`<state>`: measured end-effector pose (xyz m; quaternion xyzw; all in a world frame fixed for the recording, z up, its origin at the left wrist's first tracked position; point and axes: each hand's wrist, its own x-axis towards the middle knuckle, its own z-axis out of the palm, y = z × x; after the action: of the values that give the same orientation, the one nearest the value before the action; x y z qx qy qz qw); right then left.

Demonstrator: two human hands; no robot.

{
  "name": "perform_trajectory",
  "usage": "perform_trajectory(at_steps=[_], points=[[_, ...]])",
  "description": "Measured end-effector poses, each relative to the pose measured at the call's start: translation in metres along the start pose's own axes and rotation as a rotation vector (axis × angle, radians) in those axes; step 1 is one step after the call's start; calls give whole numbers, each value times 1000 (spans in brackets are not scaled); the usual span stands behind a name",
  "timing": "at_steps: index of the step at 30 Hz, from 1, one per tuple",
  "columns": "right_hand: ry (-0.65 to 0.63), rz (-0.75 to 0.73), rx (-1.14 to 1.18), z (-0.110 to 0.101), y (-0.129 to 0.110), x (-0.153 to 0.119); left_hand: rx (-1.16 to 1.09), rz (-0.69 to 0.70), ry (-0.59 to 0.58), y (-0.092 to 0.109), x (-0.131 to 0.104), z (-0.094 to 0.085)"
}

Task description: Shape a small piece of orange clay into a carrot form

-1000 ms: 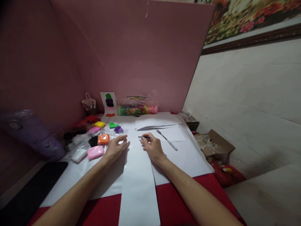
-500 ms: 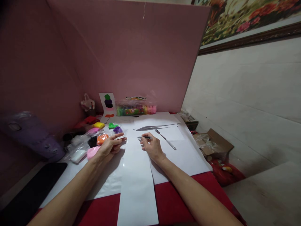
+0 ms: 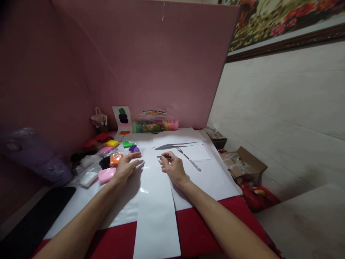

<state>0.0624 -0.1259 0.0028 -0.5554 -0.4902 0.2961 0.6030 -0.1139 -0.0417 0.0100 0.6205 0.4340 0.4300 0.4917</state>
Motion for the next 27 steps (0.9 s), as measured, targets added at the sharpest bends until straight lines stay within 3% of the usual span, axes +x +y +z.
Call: perform_trajectory(at_steps=[2, 6, 10, 27], points=[[-4, -10, -10, 0, 0, 0, 96, 93, 4, -5, -1, 4], [7, -23, -60, 0, 0, 1, 565, 319, -178, -1, -12, 9], [5, -37, -104, 1, -2, 1, 864, 367, -274, 8, -22, 9], [-13, -82, -230, 0, -7, -1, 871, 347, -296, 5, -20, 8]])
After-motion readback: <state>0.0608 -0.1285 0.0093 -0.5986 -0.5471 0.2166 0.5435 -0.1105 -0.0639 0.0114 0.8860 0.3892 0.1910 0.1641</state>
